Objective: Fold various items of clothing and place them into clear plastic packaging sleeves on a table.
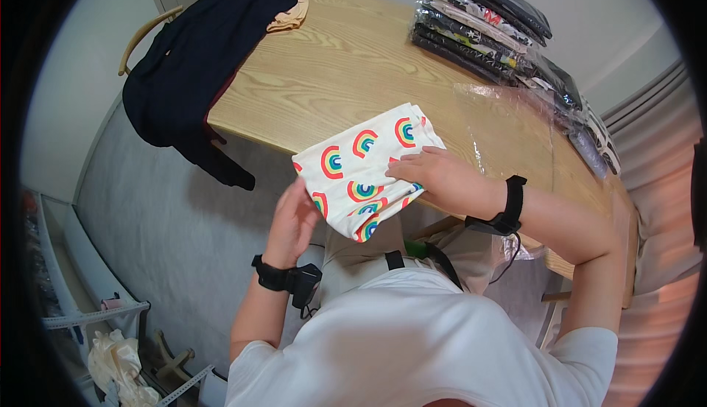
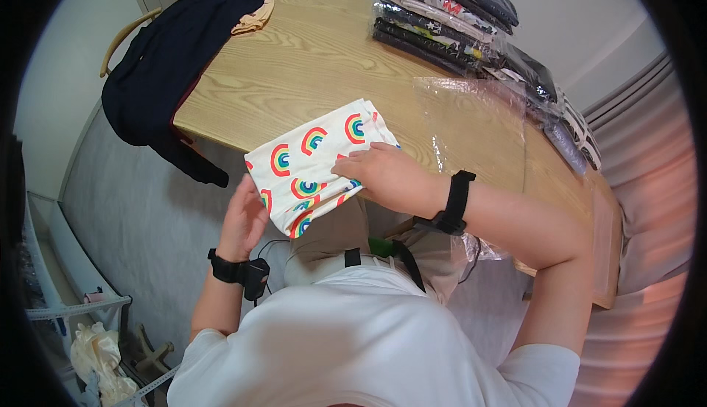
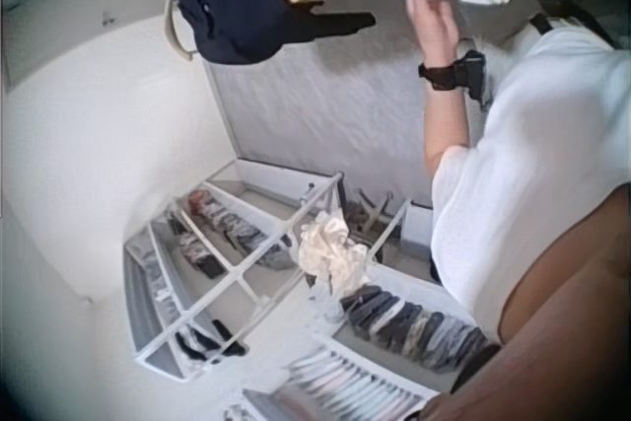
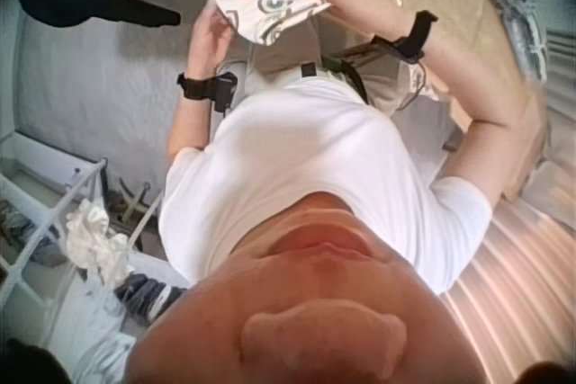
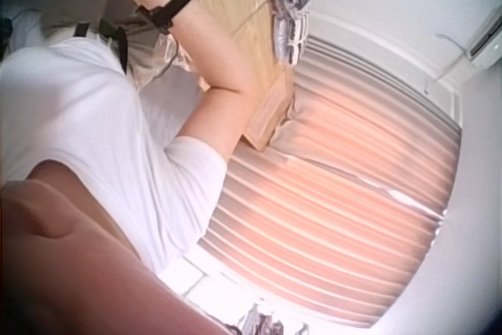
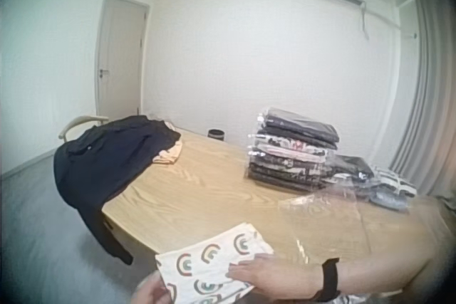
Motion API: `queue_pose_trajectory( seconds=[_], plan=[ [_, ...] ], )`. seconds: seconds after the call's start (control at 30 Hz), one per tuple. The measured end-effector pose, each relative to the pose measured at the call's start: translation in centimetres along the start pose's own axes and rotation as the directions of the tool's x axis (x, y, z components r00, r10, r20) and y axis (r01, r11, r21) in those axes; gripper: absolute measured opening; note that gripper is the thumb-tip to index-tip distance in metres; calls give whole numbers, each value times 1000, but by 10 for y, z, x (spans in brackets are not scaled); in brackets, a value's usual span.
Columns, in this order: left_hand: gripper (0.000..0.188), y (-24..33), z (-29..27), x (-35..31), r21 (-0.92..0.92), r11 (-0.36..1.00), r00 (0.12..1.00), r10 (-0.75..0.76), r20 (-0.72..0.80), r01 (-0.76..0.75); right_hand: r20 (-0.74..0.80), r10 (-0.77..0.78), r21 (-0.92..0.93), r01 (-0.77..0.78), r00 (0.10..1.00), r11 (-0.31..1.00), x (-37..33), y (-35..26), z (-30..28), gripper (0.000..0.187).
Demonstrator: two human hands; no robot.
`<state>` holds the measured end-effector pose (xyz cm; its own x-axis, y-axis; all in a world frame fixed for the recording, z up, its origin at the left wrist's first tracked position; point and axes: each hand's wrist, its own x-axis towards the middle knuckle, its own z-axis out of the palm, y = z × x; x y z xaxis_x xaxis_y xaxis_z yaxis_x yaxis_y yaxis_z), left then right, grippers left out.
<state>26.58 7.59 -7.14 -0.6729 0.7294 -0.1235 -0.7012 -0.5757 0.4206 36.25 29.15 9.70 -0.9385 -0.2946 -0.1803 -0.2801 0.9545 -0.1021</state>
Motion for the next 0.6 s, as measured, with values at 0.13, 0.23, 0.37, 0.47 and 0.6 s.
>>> queue_pose_trajectory(
  seconds=[0.13, 0.23, 0.37, 0.47, 0.6],
  plan=[
    [36, 12, 46, 2, 39, 982, 982, -187, 26, 185, 42, -11, 75, 8, 999, 997, -5, -6, -19, 43],
    [33, 28, 73, -11, 369, 926, 996, -87, 23, 72, 72, 18, 101, -25, 997, 995, -17, -20, -31, 37],
    [31, 39, 101, -40, 772, 581, 939, -38, 342, -258, -217, 10, 80, 8, 976, 997, -54, -42, -38, 25],
    [42, 45, 131, -55, 750, 425, 796, -104, 596, -506, -364, 42, -22, -53, 930, 998, -88, -65, -47, 21],
    [49, 38, 174, -58, 500, 359, 400, -317, 860, -788, -500, -13, -149, -71, 866, 986, -133, -76, -46, 25]
  ],
)
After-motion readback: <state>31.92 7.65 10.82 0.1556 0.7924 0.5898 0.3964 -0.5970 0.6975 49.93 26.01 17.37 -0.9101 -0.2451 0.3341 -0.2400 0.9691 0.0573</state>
